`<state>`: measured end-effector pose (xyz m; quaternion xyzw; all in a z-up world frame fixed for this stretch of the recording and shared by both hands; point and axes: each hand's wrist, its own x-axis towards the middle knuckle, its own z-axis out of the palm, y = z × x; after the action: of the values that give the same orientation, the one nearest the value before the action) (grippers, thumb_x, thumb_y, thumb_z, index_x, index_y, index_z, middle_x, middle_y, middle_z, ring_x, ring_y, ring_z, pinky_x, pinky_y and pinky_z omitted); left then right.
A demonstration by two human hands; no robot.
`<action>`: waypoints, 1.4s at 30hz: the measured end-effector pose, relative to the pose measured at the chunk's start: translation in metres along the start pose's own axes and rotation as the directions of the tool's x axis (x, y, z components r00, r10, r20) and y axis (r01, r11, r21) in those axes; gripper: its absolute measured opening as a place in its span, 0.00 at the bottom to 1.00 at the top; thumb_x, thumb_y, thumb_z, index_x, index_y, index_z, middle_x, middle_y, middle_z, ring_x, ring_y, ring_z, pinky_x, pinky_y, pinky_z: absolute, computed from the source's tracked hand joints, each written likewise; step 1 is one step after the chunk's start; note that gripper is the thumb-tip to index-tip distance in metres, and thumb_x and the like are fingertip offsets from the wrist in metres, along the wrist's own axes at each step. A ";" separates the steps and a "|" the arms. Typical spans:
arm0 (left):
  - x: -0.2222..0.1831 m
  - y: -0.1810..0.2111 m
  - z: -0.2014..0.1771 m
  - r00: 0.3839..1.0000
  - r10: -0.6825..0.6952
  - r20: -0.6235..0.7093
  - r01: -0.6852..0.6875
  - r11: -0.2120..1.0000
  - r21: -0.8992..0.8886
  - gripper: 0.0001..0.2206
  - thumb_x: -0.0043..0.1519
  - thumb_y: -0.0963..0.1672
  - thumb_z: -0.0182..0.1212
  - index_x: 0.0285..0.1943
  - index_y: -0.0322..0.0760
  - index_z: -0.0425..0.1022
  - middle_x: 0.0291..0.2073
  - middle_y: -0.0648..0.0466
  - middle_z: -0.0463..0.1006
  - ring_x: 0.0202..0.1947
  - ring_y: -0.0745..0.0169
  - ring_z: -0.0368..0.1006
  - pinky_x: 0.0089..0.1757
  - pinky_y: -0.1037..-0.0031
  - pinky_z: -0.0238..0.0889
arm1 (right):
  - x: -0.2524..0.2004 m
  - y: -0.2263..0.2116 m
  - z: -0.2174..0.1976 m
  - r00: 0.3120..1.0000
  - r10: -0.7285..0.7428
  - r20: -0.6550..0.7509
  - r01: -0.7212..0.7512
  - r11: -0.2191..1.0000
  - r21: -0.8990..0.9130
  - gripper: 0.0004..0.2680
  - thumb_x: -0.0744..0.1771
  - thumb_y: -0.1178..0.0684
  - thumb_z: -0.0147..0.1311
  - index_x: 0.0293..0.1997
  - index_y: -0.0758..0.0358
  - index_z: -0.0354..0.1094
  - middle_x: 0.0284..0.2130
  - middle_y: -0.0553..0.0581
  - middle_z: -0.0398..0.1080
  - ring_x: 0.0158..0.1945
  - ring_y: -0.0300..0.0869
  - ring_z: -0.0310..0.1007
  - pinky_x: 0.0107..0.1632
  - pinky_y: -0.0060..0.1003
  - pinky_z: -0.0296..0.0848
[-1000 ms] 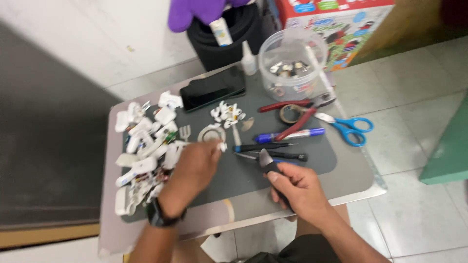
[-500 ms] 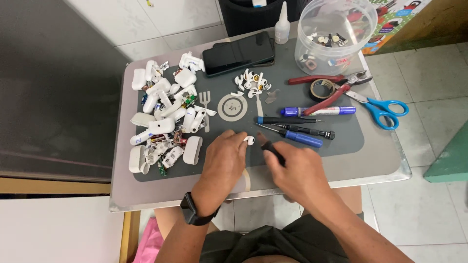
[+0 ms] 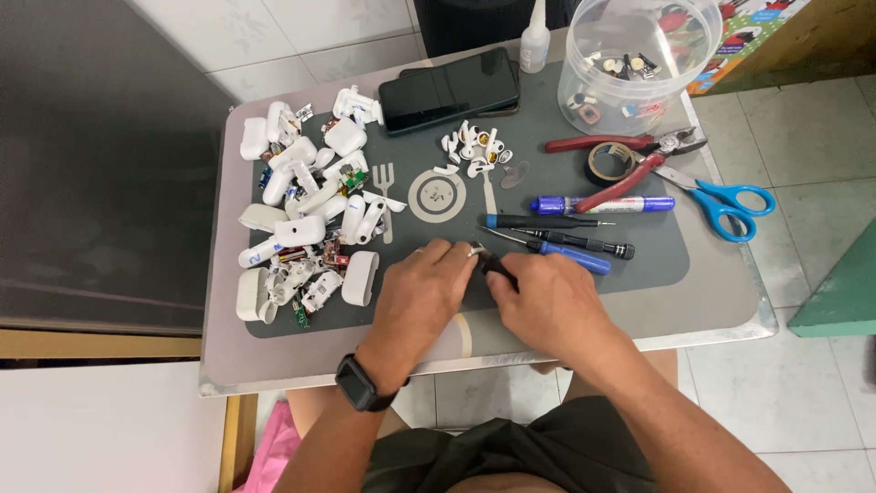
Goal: Repairing and disassembling small electronic components on a workbench using hand tools
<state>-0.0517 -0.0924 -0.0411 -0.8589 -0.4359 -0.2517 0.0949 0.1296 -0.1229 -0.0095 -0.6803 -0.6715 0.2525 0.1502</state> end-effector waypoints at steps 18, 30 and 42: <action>0.046 -0.020 -0.010 0.950 -0.053 0.307 0.205 0.849 -0.487 0.08 0.62 0.40 0.61 0.29 0.34 0.78 0.16 0.43 0.73 0.23 0.42 0.75 0.26 0.64 0.66 | 0.004 0.003 0.002 1.000 -0.003 -0.021 0.004 1.000 0.031 0.10 0.66 0.46 0.52 0.25 0.58 0.69 0.15 0.67 0.69 0.30 0.68 0.75 0.33 0.54 0.74; 0.043 -0.031 0.005 0.921 -0.129 0.368 0.331 0.756 -0.564 0.06 0.65 0.42 0.60 0.36 0.37 0.81 0.18 0.44 0.77 0.20 0.49 0.76 0.22 0.67 0.65 | 0.003 0.011 -0.010 1.000 0.013 -0.009 -0.011 0.983 0.182 0.12 0.66 0.46 0.52 0.25 0.64 0.69 0.21 0.75 0.70 0.33 0.73 0.73 0.33 0.60 0.69; 0.048 -0.028 0.006 0.927 -0.037 0.374 0.242 0.819 -0.520 0.09 0.65 0.41 0.59 0.32 0.33 0.77 0.15 0.44 0.73 0.17 0.48 0.71 0.18 0.67 0.61 | 0.003 0.003 -0.009 1.000 0.012 -0.001 -0.012 0.991 0.136 0.12 0.66 0.47 0.53 0.24 0.62 0.69 0.17 0.69 0.70 0.30 0.68 0.75 0.33 0.52 0.72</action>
<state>-0.0485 -0.0400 -0.0230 -0.8446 -0.4157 -0.2186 -0.2570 0.1371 -0.1189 -0.0043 -0.6726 -0.6485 0.2980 0.1956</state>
